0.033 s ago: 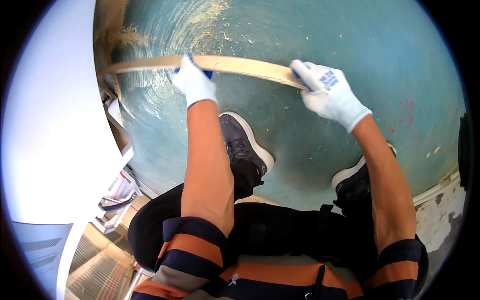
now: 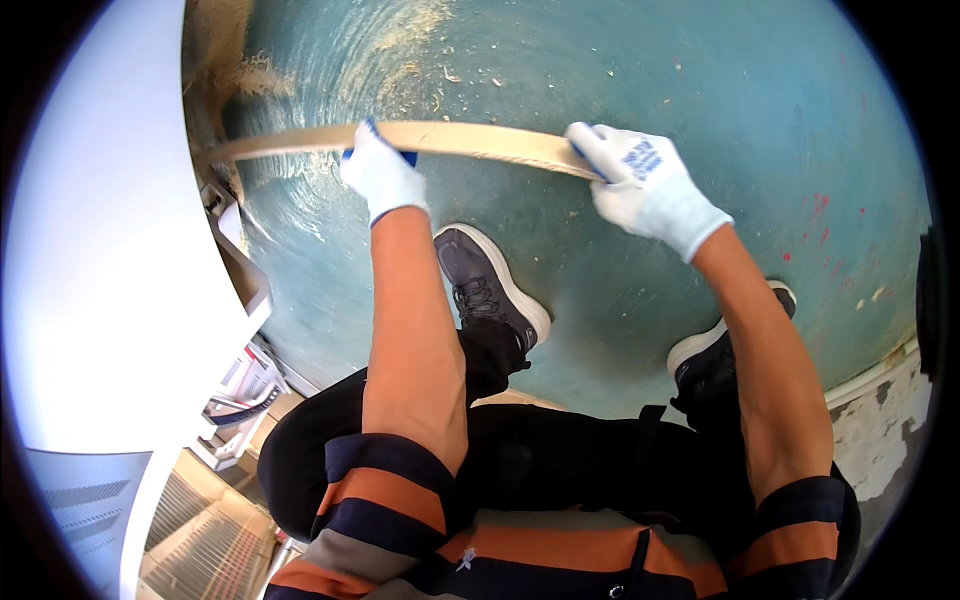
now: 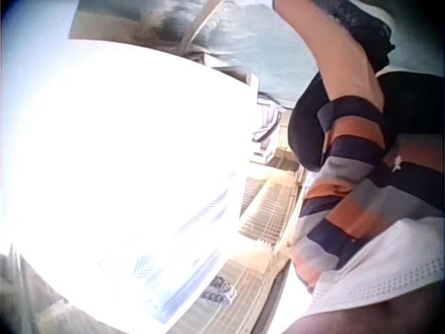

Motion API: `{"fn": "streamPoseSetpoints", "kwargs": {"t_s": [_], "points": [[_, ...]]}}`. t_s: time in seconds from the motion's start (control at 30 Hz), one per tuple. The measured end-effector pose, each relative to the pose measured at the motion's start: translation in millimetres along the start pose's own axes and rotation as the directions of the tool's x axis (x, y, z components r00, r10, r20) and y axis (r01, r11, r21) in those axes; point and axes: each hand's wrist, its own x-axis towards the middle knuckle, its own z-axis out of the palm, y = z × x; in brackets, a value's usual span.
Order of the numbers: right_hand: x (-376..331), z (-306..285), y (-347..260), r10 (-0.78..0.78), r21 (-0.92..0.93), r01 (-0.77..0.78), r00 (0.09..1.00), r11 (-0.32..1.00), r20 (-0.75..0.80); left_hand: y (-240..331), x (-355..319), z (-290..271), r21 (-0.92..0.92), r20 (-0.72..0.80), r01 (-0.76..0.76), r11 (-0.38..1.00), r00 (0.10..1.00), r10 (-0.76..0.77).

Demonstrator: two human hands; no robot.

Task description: The person cleans a woodworking workshop by sweeping sawdust into a pile using a long wooden plank. They then clear sawdust from a machine surface and a wooden box, and finally stack a piece of plywood onto a pile of lumber.

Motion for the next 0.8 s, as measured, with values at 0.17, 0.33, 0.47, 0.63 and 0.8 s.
{"fn": "streamPoseSetpoints", "kwargs": {"t_s": [0.17, 0.33, 0.47, 0.63, 0.8], "points": [[22, 18, -28, -0.081, -0.004, 0.081, 0.992, 0.997, 0.100, 5, 17, -17, 0.095, -0.136, 0.029, 0.995, 0.991, -0.016], [48, 56, -55, -0.135, 0.143, 0.123, 0.988, 0.982, 0.079, 9, 44, -29, 0.188, -0.234, 0.029, 0.982, 0.972, 0.016], [78, 67, -86, -0.101, 0.146, 0.069, 0.968, 0.987, 0.228, 4, 84, -47, 0.257, -0.091, 0.067, 0.964, 0.995, -0.045], [111, 61, -97, 0.020, 0.246, -0.053, 0.991, 0.968, 0.132, 33, 145, -25, 0.443, 0.002, -0.026, 0.896, 1.000, 0.028], [128, 51, -101, 0.111, 0.363, -0.160, 0.982, 0.918, 0.154, 59, 179, 12, 0.499, 0.218, -0.196, 0.844, 0.971, 0.097]]}}
